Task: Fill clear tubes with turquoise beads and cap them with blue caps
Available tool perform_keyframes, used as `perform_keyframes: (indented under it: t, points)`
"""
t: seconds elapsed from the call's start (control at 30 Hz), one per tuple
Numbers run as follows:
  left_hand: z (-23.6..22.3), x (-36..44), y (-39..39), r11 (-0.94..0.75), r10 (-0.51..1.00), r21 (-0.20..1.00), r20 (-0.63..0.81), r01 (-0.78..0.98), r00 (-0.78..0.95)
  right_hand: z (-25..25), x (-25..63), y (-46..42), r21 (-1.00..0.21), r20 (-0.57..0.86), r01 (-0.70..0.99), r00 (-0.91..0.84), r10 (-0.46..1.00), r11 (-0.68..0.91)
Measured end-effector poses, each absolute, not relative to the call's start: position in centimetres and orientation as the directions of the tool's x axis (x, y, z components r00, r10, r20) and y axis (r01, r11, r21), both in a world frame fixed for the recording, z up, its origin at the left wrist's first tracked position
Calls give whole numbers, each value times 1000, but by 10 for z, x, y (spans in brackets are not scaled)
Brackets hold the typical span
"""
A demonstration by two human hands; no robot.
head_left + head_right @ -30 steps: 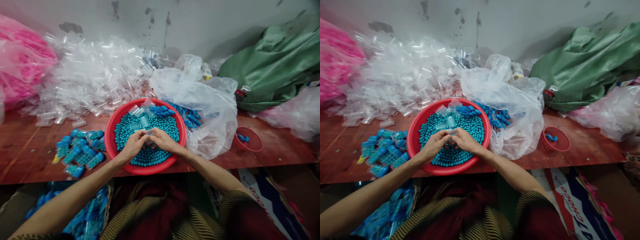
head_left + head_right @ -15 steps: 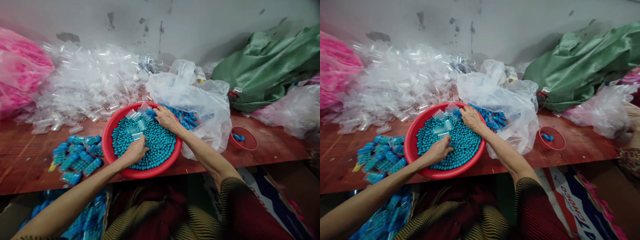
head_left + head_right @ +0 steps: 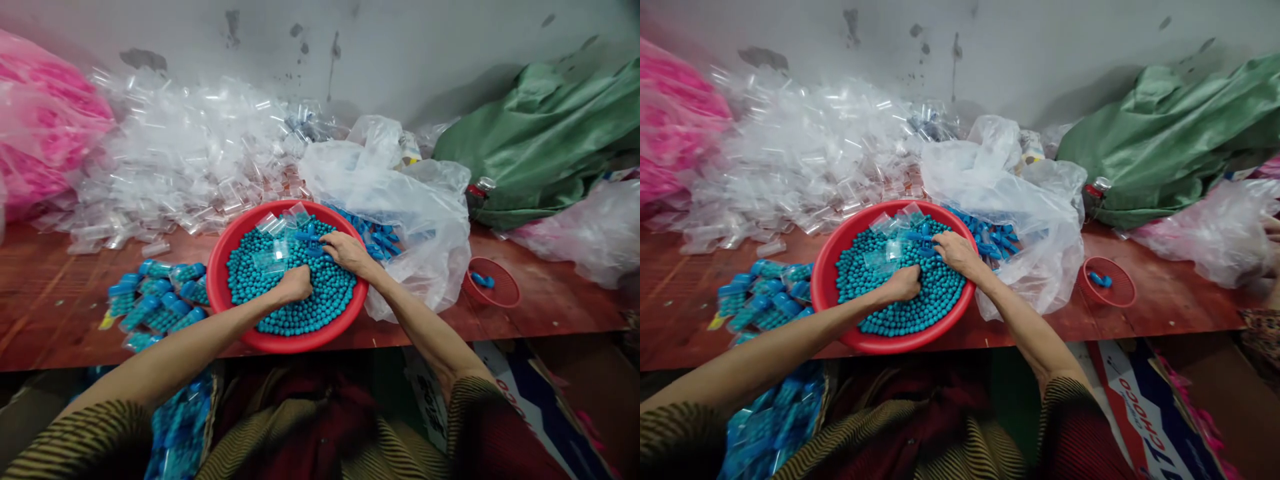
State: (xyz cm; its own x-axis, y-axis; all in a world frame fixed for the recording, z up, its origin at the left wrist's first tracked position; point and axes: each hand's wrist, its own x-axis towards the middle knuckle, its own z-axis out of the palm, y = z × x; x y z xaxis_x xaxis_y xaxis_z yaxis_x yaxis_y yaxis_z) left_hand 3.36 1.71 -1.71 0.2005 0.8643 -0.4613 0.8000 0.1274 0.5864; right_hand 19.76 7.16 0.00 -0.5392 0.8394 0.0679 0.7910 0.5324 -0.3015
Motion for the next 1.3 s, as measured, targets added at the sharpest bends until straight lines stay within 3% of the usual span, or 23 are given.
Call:
perform_keyframes:
  t: [0.13, 0.23, 0.3, 0.4, 0.53, 0.7, 0.93, 1.1, 1.3]
  points:
    - [-20, 37, 27, 293, 843, 807, -470, 512, 260, 3, 198, 69, -260, -31, 818, -539, 842, 514]
    - [-13, 24, 24, 381, 834, 886, -453, 264, 316, 8, 199, 66, -289, -71, 804, -560, 826, 520]
    - [-7, 14, 20, 512, 798, 859, -486, 25, 356, 10, 200, 62, -297, -42, 802, -552, 833, 518]
    - [-2, 4, 14, 655, 736, 719, -538, -231, 411, 12, 202, 56, -260, 40, 818, -521, 853, 512]
    - [1, 0, 6, 648, 750, 723, -551, -241, 366, 15, 202, 49, -159, 72, 846, -504, 861, 509]
    - [5, -7, -6, 610, 789, 756, -553, -237, 266, 24, 189, 39, 1, 127, 921, -387, 913, 390]
    - [10, -16, -17, 632, 772, 739, -577, -234, 265, 13, 159, 39, 18, -57, 929, -368, 928, 369]
    - [10, -18, -23, 631, 764, 755, -566, -176, 310, 12, 167, 38, 28, -7, 913, -407, 914, 407]
    - [7, -13, -27, 498, 855, 858, -460, -130, 238, 22, 163, 16, -43, -16, 815, -579, 815, 578]
